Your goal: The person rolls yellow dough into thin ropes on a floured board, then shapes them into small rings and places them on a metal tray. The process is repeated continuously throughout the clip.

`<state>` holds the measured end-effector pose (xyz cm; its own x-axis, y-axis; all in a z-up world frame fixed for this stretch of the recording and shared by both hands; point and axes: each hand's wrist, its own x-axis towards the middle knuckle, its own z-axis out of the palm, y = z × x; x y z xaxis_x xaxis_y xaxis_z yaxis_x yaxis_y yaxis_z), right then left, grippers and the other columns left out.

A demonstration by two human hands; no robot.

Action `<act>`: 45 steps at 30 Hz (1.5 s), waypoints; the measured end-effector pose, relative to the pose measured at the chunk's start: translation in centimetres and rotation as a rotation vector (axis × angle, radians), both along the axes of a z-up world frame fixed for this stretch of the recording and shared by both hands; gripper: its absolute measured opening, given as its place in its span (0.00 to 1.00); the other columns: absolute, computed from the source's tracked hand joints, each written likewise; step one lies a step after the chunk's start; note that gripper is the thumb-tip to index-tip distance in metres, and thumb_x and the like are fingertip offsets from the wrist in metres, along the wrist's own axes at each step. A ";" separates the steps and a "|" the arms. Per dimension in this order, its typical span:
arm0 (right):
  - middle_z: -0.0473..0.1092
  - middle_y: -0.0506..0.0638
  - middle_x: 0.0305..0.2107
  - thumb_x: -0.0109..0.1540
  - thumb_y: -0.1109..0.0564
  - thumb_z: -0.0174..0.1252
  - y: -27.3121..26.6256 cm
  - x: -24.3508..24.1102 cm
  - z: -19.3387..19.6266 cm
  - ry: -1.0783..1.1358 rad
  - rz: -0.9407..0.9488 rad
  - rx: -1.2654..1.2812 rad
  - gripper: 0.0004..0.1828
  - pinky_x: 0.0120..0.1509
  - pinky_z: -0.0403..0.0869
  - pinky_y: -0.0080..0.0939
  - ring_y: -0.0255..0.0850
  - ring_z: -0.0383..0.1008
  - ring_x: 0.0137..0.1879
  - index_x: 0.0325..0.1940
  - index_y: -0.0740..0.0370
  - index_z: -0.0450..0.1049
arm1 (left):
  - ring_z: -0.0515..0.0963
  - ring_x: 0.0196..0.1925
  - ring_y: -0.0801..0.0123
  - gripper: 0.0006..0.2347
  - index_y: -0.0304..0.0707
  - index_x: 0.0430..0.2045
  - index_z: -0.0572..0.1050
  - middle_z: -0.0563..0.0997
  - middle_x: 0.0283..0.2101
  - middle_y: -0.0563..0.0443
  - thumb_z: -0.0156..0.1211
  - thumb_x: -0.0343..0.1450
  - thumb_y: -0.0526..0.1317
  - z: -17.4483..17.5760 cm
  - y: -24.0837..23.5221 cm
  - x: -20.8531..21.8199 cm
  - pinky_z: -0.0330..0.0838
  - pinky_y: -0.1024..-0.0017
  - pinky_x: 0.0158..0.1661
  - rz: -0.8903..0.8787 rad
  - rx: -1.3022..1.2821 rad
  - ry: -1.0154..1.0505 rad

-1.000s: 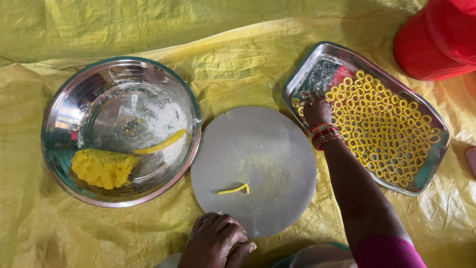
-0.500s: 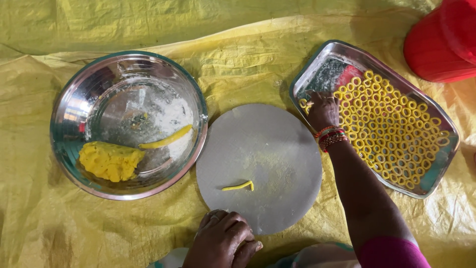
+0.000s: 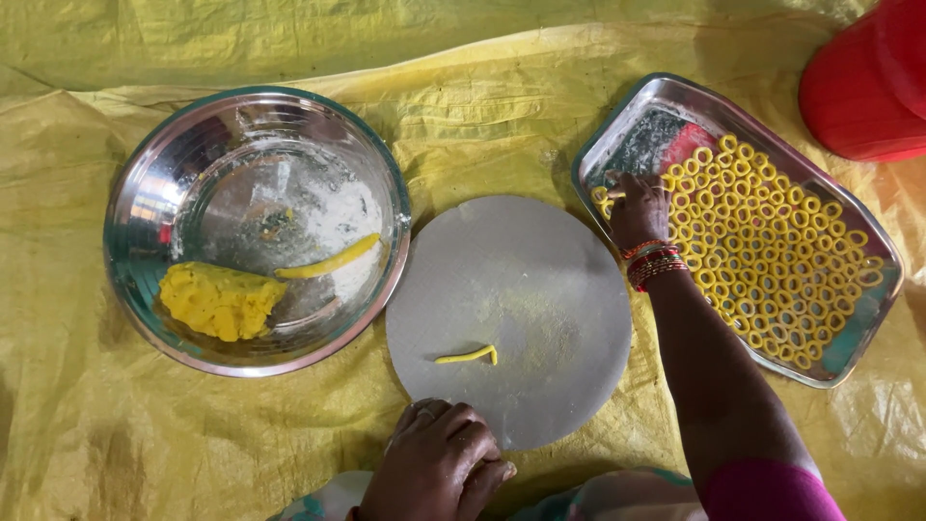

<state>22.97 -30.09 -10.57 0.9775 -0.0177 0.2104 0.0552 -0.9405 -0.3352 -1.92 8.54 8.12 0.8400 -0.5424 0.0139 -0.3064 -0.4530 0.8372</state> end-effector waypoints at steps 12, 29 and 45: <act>0.76 0.51 0.49 0.60 0.63 0.58 0.0 0.6 -0.6 -0.013 -0.022 -0.068 0.20 0.70 0.60 0.54 0.51 0.68 0.62 0.55 0.52 0.79 | 0.79 0.42 0.53 0.10 0.37 0.28 0.76 0.79 0.35 0.46 0.67 0.70 0.44 0.1 0.0 -0.1 0.68 0.52 0.50 -0.016 -0.010 -0.028; 0.71 0.58 0.54 0.58 0.64 0.60 -1.4 -1.4 -3.2 -0.101 -0.074 0.097 0.22 0.68 0.63 0.57 0.57 0.66 0.63 0.57 0.56 0.77 | 0.77 0.38 0.52 0.08 0.40 0.25 0.74 0.77 0.31 0.48 0.63 0.70 0.43 1.4 0.1 1.8 0.67 0.54 0.44 0.145 0.052 -0.177; 0.74 0.49 0.45 0.56 0.53 0.66 16.6 -19.6 3.8 0.265 0.356 -0.194 0.15 0.61 0.67 0.50 0.45 0.74 0.54 0.47 0.53 0.79 | 0.79 0.43 0.55 0.15 0.41 0.25 0.79 0.81 0.35 0.50 0.65 0.67 0.54 -2.5 0.3 5.0 0.69 0.51 0.48 0.353 0.389 -0.215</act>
